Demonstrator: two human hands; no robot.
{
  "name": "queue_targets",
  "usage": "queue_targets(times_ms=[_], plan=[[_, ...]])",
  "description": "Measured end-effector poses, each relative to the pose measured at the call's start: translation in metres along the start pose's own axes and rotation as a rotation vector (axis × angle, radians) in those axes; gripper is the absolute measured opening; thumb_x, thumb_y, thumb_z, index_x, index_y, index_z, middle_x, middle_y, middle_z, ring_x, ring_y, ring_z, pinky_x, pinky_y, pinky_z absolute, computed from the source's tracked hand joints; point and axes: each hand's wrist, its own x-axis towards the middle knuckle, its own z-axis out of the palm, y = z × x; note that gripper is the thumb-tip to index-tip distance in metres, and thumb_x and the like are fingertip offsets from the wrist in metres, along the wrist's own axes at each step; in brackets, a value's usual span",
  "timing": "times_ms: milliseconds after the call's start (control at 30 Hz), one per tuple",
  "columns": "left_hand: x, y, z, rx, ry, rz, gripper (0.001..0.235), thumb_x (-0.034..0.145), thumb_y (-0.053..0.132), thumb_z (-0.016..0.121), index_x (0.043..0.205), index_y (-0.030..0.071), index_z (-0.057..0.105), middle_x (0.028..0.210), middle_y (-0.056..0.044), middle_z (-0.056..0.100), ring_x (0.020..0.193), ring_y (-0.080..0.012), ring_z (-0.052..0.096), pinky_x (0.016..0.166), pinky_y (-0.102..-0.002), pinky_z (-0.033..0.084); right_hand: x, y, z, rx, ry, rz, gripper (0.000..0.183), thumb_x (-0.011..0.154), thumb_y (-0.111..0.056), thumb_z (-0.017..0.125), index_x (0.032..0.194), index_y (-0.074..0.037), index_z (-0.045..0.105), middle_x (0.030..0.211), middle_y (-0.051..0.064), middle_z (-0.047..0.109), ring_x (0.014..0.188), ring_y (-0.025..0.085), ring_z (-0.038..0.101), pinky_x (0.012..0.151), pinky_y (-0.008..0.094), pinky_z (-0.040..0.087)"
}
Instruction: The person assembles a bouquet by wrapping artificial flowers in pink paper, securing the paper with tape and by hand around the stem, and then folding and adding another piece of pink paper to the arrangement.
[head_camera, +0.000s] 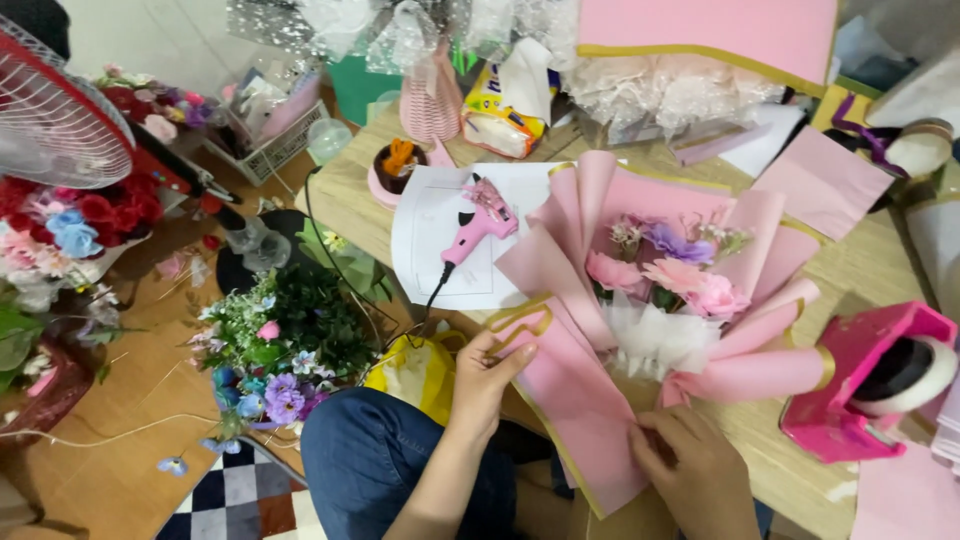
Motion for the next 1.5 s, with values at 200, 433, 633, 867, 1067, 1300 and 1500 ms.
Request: queue_targets(times_ms=[200,433,633,867,1067,1300,1500], plan=[[0.028,-0.037,-0.007,0.137,0.239,-0.041,0.054,0.073,0.013,0.09,0.123,0.007,0.068,0.117,0.0,0.065,0.081,-0.0032,0.05,0.073,-0.017,0.046,0.016,-0.008,-0.008,0.144,-0.022,0.183,0.017,0.087,-0.023,0.074,0.103,-0.019,0.076,0.094,-0.004,0.077,0.083,0.014,0.068,0.072,0.03,0.051],[-0.016,-0.025,0.012,0.104,0.19,0.167,0.068,0.085,0.019,0.078,0.145,0.009,0.046,0.134,-0.011,0.062,0.074,-0.0084,0.043,0.074,-0.022,0.042,0.025,-0.008,-0.004,0.159,-0.027,0.228,0.011,0.088,-0.023,0.072,0.097,-0.017,0.074,0.094,-0.003,0.074,0.091,0.015,0.068,0.077,0.031,0.05],[-0.048,-0.082,0.008,-0.073,0.211,-0.011,0.046,0.089,-0.007,0.074,0.123,0.01,0.048,0.095,-0.002,0.042,0.084,-0.0107,0.059,0.083,-0.026,0.052,0.033,-0.019,-0.006,0.163,-0.091,0.424,0.021,0.086,-0.026,0.072,0.107,-0.023,0.072,0.085,-0.006,0.074,0.071,0.015,0.065,0.072,0.031,0.05],[-0.034,-0.069,0.016,-0.022,0.227,-0.001,0.023,0.089,-0.006,0.075,0.086,0.009,0.057,0.086,-0.008,0.068,0.082,-0.0124,0.066,0.081,-0.026,0.055,0.032,-0.016,-0.005,0.115,-0.054,0.271,0.007,0.089,-0.026,0.071,0.094,-0.022,0.07,0.089,-0.005,0.07,0.075,0.015,0.064,0.071,0.032,0.048],[-0.033,-0.055,0.021,0.042,0.282,-0.13,0.011,0.087,-0.003,0.077,0.094,0.002,0.071,0.086,-0.011,0.077,0.084,-0.0161,0.073,0.081,-0.027,0.059,0.028,-0.012,0.002,0.093,-0.148,0.444,0.013,0.089,-0.03,0.068,0.101,-0.026,0.068,0.1,-0.009,0.075,0.09,0.014,0.071,0.075,0.034,0.052],[-0.03,-0.058,0.017,0.017,0.245,-0.14,0.011,0.087,-0.001,0.078,0.094,0.002,0.071,0.085,-0.011,0.077,0.081,-0.0153,0.072,0.078,-0.025,0.058,0.024,-0.009,0.006,-0.115,-0.065,0.239,0.007,0.09,-0.029,0.066,0.097,-0.028,0.066,0.095,-0.009,0.067,0.091,0.016,0.066,0.06,0.039,0.05],[-0.028,-0.057,0.015,0.038,0.241,-0.162,0.011,0.087,-0.002,0.078,0.093,0.003,0.071,0.085,-0.01,0.077,0.082,-0.0154,0.073,0.079,-0.025,0.059,0.03,-0.013,0.003,-0.13,-0.017,0.136,0.008,0.091,-0.022,0.066,0.099,-0.022,0.066,0.097,-0.008,0.071,0.096,0.015,0.066,0.063,0.036,0.051]])
